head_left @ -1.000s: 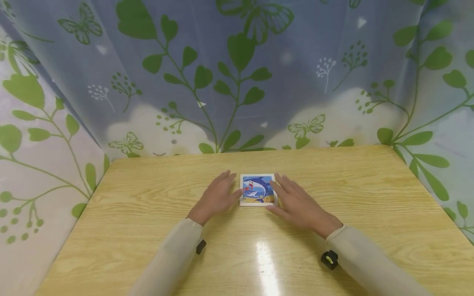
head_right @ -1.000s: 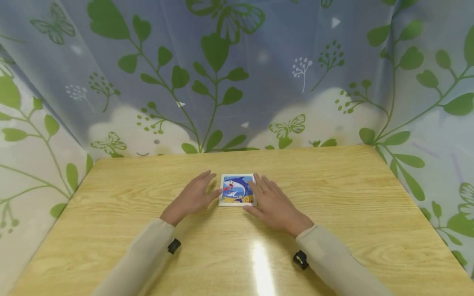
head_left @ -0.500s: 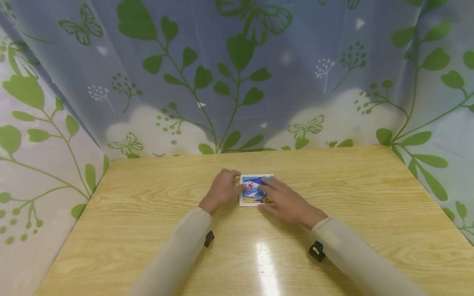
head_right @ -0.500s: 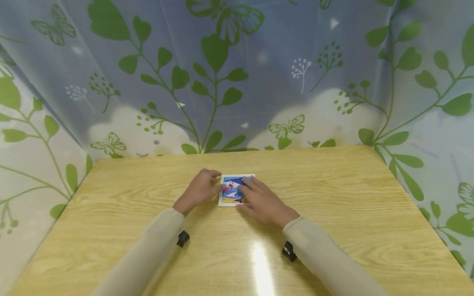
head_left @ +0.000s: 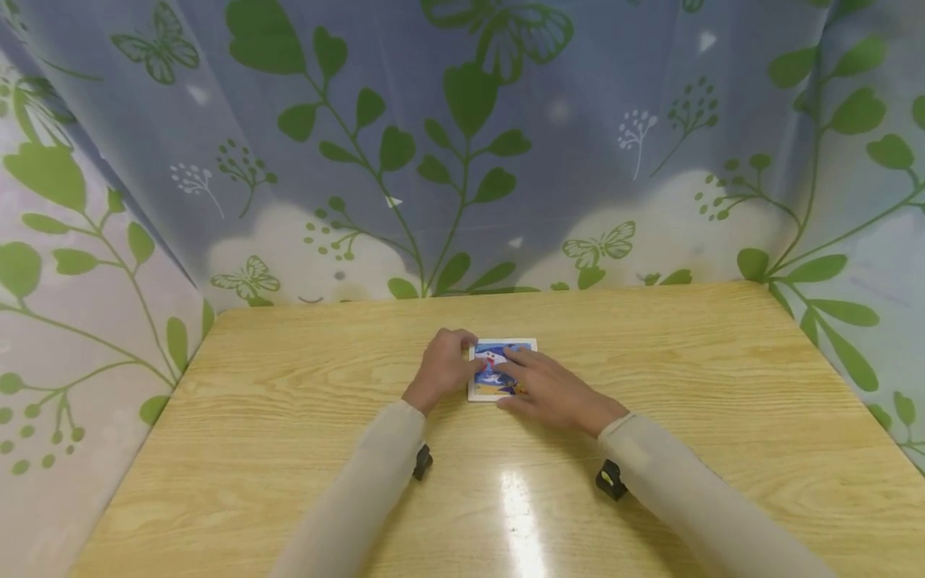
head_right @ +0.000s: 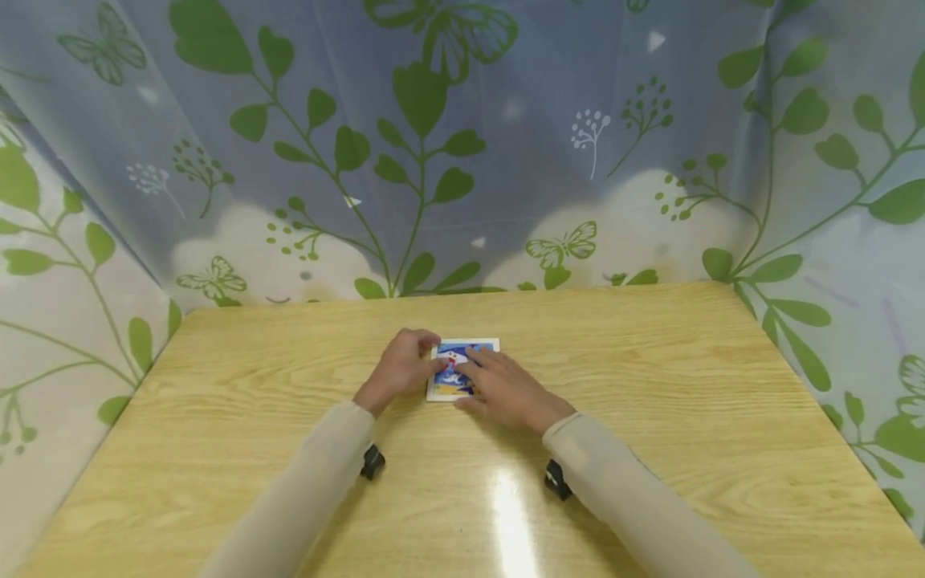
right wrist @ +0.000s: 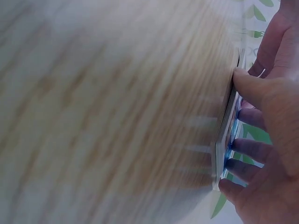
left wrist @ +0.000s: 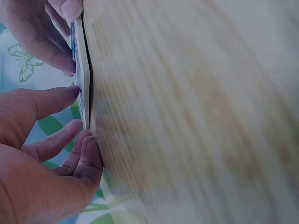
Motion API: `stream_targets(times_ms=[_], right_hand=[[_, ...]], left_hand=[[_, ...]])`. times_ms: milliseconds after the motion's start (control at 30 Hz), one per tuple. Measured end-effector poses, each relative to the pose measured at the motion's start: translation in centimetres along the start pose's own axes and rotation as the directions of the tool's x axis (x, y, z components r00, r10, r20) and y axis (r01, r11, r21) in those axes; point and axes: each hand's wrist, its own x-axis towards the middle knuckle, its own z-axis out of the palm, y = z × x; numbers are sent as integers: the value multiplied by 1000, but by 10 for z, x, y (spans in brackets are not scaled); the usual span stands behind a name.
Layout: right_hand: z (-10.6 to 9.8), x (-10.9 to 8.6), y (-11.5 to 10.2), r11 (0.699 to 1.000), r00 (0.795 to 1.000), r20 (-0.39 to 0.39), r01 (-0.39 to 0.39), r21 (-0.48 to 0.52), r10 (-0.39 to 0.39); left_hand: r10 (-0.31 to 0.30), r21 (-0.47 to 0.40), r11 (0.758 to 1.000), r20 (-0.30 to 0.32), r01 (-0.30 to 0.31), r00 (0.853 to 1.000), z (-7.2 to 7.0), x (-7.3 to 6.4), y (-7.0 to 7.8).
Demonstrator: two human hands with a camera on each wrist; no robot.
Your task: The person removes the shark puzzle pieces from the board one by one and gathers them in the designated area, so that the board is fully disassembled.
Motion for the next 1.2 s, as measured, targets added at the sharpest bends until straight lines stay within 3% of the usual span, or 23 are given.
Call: stream_targets(times_ms=[500, 733, 1200], right_hand=[[-4, 2, 1, 1000, 999, 54, 2, -23, -1], [-7, 3, 3, 998, 998, 55, 38, -50, -35], [-8, 4, 4, 998, 997, 69, 39, -41, -36]], left_hand=[[-78, -26, 997, 15, 79, 997, 0, 2, 1], [-78, -11, 997, -6, 78, 997, 0, 5, 3], [-118, -1, 993, -18, 118, 993, 3, 7, 9]])
